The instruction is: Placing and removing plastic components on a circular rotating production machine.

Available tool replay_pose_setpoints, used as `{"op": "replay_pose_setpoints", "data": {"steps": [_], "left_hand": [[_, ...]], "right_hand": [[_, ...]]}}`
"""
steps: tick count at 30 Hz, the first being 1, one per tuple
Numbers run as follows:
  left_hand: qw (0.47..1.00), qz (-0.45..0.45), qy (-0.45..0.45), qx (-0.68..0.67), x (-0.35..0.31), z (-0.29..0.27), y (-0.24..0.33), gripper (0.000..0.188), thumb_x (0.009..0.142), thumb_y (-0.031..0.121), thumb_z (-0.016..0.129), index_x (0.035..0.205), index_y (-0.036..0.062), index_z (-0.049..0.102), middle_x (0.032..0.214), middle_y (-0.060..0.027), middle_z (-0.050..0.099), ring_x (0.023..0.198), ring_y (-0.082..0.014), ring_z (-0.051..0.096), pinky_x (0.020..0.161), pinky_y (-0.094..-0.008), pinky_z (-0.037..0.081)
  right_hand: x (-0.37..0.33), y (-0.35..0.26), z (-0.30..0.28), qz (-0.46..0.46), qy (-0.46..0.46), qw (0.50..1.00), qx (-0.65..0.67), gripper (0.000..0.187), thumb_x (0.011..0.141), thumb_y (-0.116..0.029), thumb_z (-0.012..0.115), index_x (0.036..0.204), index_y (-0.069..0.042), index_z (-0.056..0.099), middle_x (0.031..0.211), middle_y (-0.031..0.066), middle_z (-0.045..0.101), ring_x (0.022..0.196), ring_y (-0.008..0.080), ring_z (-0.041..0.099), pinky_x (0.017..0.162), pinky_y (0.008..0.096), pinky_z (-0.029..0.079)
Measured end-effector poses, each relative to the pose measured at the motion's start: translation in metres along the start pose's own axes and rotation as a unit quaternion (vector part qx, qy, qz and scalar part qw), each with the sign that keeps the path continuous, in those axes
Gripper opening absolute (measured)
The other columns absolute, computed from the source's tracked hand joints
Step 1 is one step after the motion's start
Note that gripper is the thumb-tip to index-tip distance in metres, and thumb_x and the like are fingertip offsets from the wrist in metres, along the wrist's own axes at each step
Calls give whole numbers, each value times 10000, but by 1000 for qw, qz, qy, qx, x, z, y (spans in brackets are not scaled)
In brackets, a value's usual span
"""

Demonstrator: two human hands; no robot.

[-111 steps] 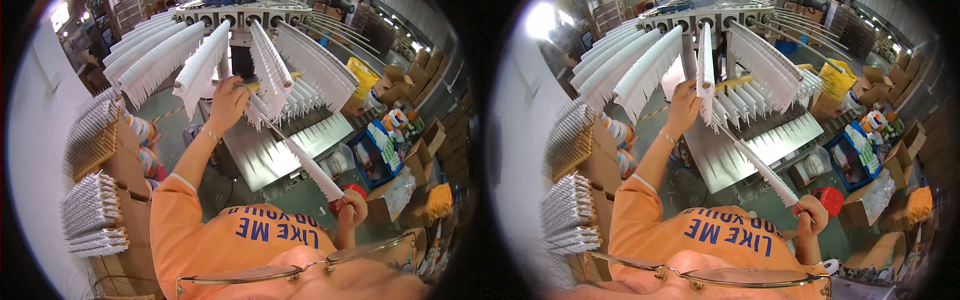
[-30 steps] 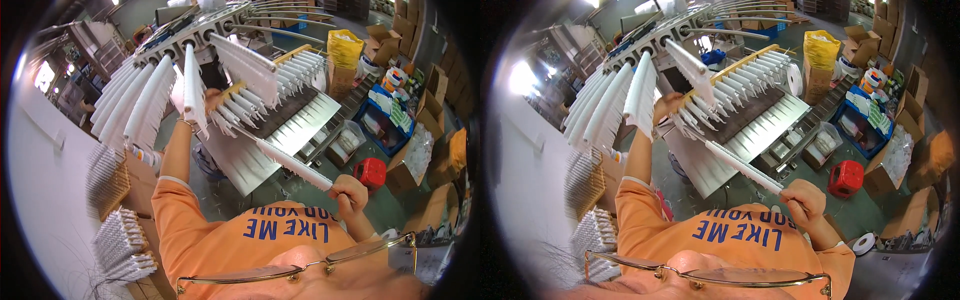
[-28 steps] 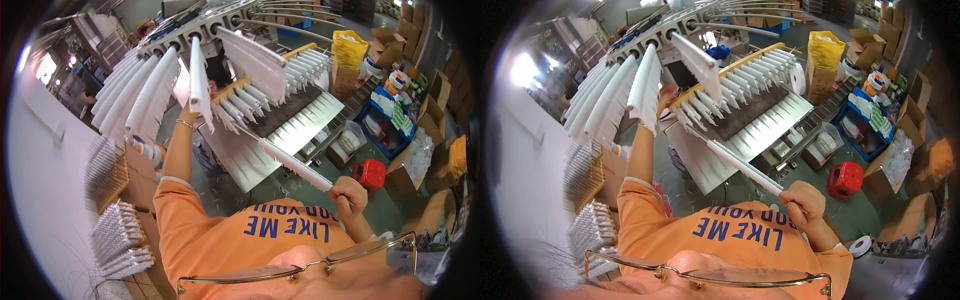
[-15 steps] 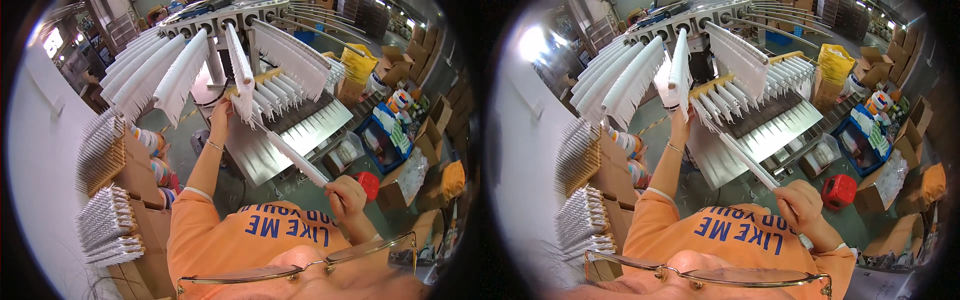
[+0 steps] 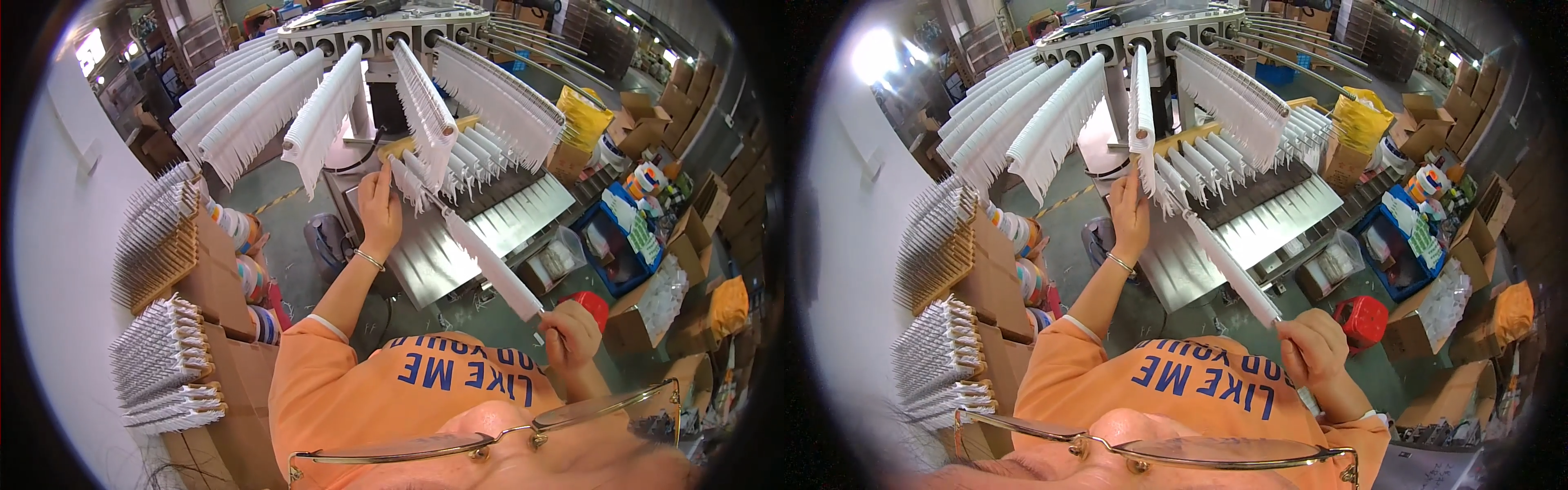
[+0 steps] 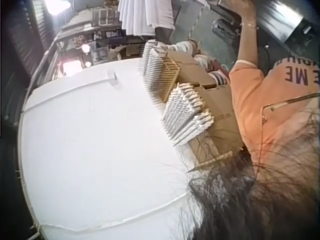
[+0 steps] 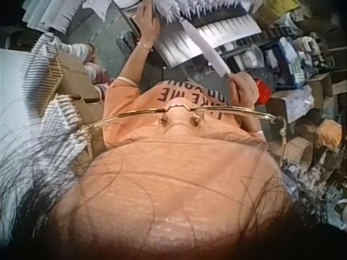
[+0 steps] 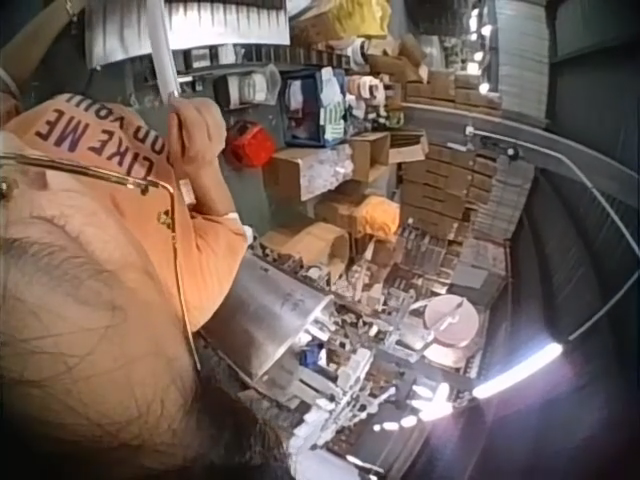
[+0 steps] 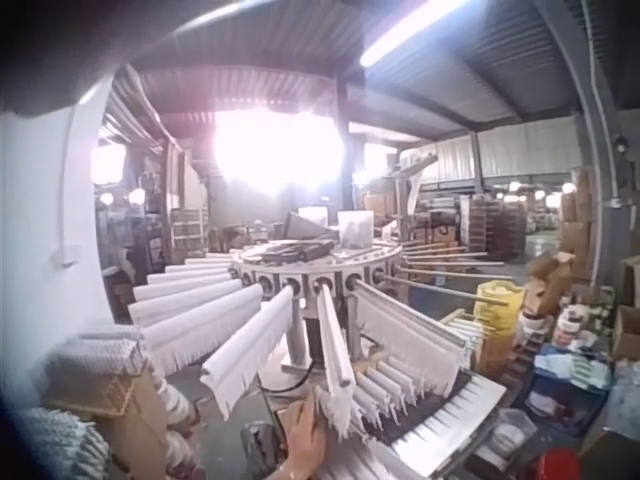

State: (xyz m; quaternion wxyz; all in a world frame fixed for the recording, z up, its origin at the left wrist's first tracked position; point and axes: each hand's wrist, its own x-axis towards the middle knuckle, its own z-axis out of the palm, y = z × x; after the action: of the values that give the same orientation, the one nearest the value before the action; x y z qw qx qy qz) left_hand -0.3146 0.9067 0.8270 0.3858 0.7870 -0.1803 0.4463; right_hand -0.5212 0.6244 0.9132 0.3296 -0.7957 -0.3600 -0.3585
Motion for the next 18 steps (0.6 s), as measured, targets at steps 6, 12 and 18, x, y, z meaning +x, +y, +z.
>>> {"op": "replay_pose_setpoints", "data": {"steps": [6,12,18], "left_hand": [[1000,7,14,15,6,4,-1,613,679,-49,457,1283,41,407,905,-132,485,845,-276,466,794,-321,358],[998,14,12,58,7,5,-3,573,674,-41,476,1242,35,453,914,-140,499,858,-288,477,775,-331,362],[994,51,8,92,-4,-3,23,463,679,-30,489,1139,11,532,905,-135,502,866,-295,482,785,-368,349]], "right_hand": [[38,2,36,37,-2,999,-6,175,700,61,584,872,27,573,684,117,555,559,247,530,504,294,429],[26,10,67,184,31,973,136,152,813,14,471,928,40,566,757,108,571,623,154,530,567,249,421],[3,-2,56,224,51,943,243,252,901,-101,339,971,36,538,781,81,551,644,102,470,595,224,384]]}}
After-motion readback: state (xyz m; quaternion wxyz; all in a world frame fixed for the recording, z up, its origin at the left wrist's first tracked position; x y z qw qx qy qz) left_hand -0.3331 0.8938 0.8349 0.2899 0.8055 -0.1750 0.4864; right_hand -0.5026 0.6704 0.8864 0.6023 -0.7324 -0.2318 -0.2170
